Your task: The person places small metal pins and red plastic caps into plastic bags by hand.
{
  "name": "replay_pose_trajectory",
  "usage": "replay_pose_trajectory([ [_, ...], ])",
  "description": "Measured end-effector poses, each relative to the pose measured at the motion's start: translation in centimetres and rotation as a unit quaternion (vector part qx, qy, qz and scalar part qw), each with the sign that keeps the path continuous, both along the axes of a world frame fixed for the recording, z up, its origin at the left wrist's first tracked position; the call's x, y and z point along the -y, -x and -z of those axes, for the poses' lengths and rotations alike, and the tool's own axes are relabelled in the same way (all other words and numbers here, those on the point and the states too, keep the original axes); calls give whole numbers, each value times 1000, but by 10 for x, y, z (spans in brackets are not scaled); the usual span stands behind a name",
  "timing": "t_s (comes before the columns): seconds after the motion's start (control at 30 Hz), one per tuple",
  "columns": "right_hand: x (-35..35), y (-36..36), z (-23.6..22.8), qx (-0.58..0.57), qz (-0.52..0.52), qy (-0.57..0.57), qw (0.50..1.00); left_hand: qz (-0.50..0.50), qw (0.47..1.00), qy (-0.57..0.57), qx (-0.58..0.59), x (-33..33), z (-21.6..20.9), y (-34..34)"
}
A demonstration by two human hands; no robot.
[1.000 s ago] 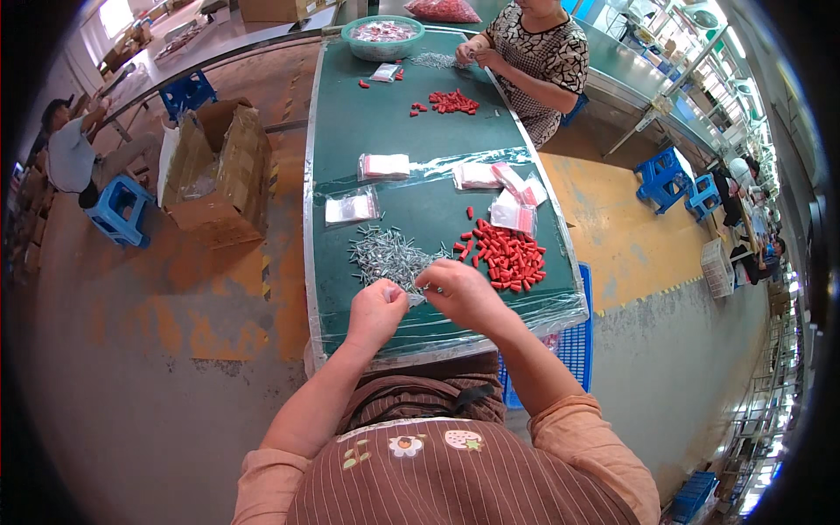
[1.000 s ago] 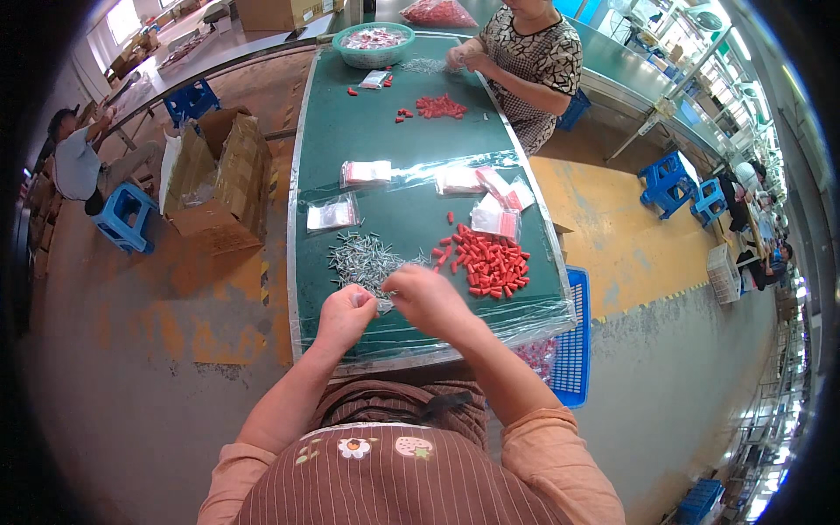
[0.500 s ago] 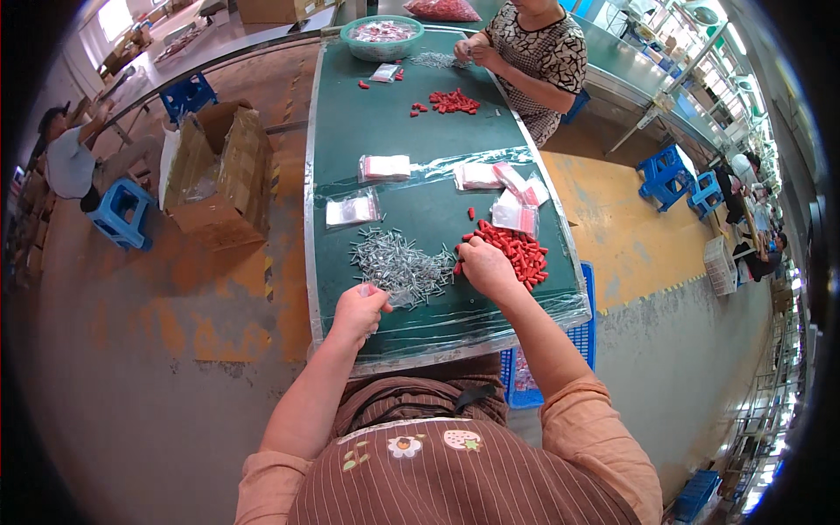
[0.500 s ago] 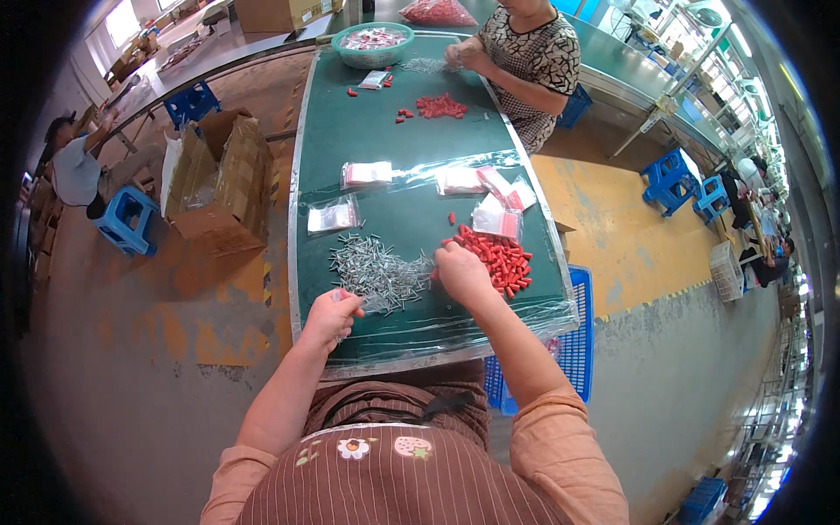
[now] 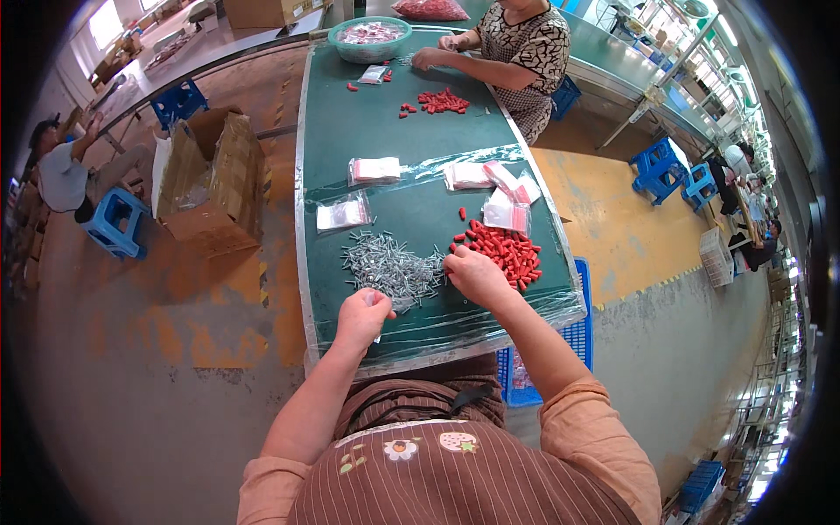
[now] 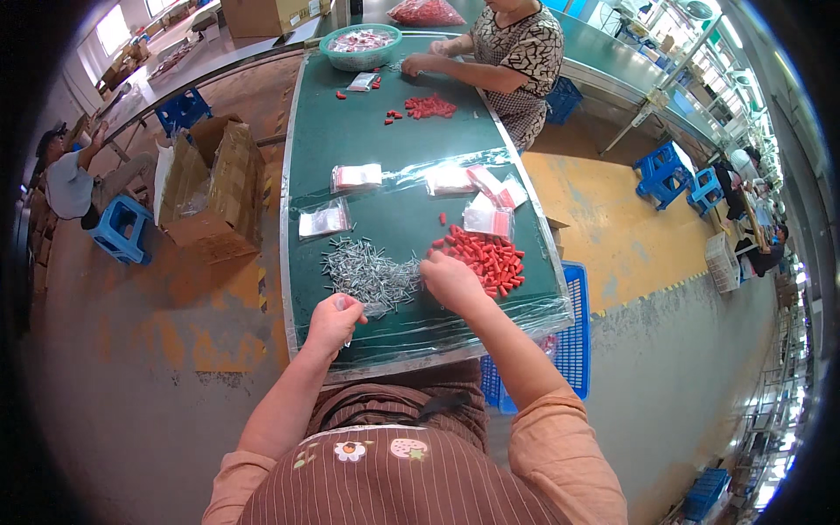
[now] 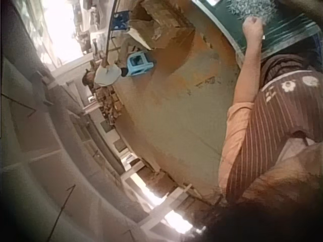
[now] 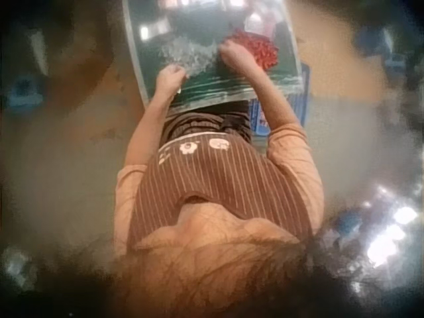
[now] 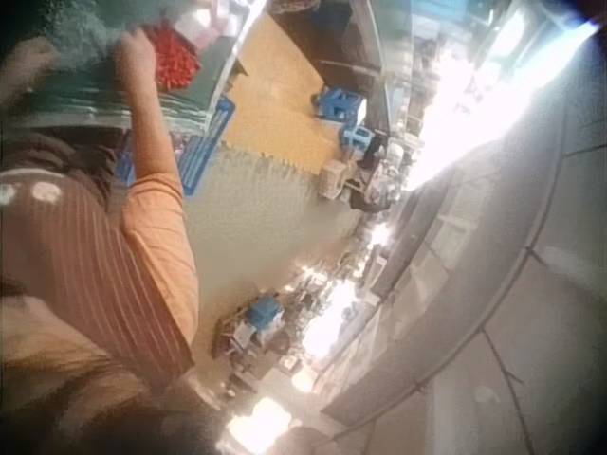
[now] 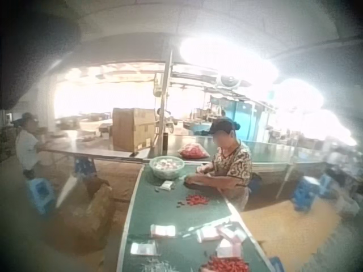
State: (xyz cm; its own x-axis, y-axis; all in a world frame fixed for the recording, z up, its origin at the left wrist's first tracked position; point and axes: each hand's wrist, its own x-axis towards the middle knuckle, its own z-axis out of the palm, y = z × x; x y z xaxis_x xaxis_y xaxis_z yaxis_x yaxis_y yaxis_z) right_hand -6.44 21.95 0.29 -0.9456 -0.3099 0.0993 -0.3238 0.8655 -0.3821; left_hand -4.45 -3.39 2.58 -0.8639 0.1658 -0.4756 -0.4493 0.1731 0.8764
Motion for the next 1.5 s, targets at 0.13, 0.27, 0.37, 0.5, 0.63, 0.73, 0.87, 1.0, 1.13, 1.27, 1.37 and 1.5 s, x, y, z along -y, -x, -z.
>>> replay_pose_trajectory([
  [0.13, 4, 1, -5, 13, 0, -66, 998, -1, 1000, 21, -13, 1, 1, -2],
  [0.27, 7, 7, -15, 0, 9, -100, 995, 10, 994, 82, -65, 0, 2, -3],
  [0.37, 24, -8, -50, 109, 59, 176, 977, 13, 991, 94, -96, -5, -2, -6],
  [0.5, 66, -32, -83, 119, -63, 281, 950, 32, 987, 100, -119, -7, -4, -9],
  [0.63, 74, -35, -84, 63, -108, 155, 980, 34, 990, 74, -112, -11, -3, -10],
  [0.73, 75, -36, -79, 34, -107, 86, 990, 39, 994, 57, -87, -10, -2, -10],
  [0.87, 72, -35, -77, 50, -118, 45, 991, 39, 996, 53, -54, -12, -6, -11],
  [1.0, 70, -37, -88, 20, -97, 121, 988, 44, 995, 61, -65, -9, -4, -10],
  [1.13, 74, -42, -95, -1, -95, 90, 991, 42, 996, 61, -57, -10, -5, -10],
  [1.27, 78, -42, -85, -3, -118, 25, 993, 60, 993, 75, -68, -12, -11, -10],
  [1.37, 78, -44, -89, 8, -103, 44, 994, 59, 994, 59, -66, -12, -13, -10],
  [1.5, 74, -44, -90, 4, -97, 61, 993, 43, 996, 34, -66, -11, -6, -10],
])
